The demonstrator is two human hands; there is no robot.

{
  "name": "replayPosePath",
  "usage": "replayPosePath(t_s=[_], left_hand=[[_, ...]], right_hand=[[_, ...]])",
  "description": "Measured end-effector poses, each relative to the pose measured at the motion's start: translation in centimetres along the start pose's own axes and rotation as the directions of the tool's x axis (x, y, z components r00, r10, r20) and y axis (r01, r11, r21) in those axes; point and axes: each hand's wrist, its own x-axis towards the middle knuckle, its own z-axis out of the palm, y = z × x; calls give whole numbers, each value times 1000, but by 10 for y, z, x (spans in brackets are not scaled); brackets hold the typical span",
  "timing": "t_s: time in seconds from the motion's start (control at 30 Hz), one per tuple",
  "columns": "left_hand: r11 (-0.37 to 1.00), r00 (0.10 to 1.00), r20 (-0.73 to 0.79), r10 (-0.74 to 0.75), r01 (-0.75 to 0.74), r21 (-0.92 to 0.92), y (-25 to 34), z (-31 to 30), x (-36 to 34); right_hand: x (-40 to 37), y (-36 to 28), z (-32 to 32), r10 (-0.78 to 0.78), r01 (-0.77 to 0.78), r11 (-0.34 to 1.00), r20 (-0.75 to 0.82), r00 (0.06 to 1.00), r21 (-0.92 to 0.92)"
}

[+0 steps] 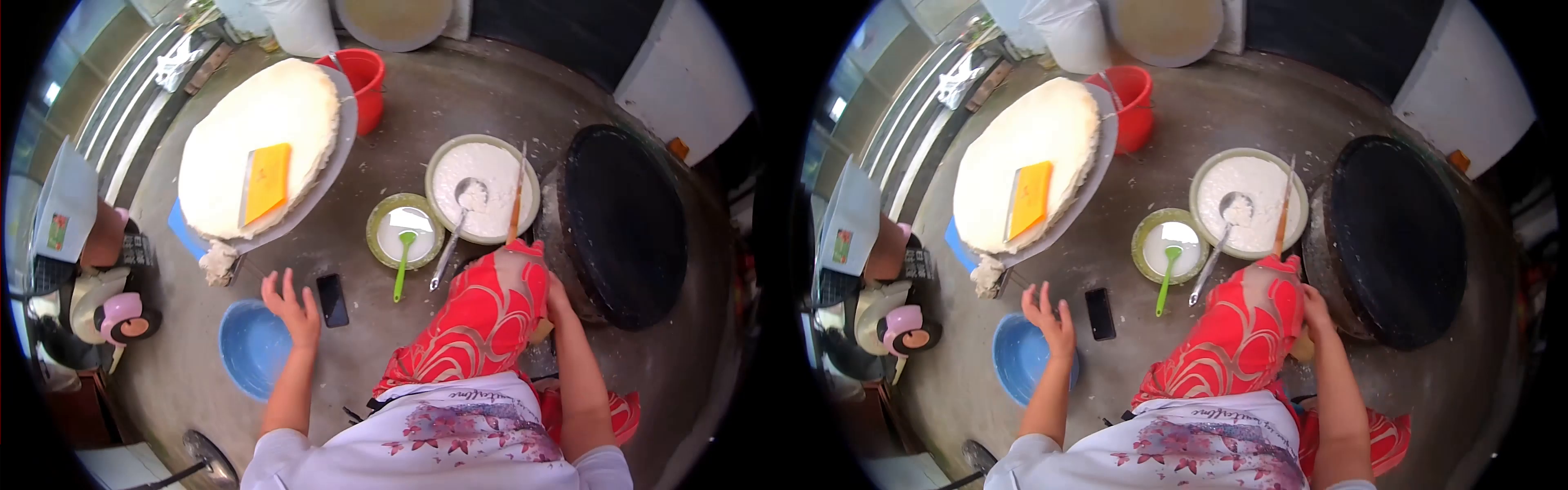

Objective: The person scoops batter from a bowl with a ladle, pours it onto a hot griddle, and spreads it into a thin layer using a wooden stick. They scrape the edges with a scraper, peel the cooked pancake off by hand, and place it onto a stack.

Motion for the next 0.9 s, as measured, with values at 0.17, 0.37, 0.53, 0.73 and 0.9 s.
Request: replayPosePath(t_s=[0.17, 0.37, 0.53, 0.73, 0.9], left_hand=[[966, 934, 343, 99, -7, -260, 42, 34, -49], [919, 811, 582, 63, 179, -350, 56, 73, -72], [930, 726, 688, -25, 269, -250, 44, 138, -82], [977, 627, 754, -198, 189, 100, 69, 194, -71], [929, 468, 820, -330, 316, 193, 61, 225, -71]], right_hand=[[139, 150, -11, 192, -290, 763, 227, 955, 578], [142, 122, 24, 78, -76, 997, -102, 992, 19], [58, 2, 39, -21, 16, 959, 12, 1000, 282], [34, -69, 22, -138, 138, 990, 125, 982, 7], [-14, -164, 55, -397, 433, 517, 241, 886, -739]])
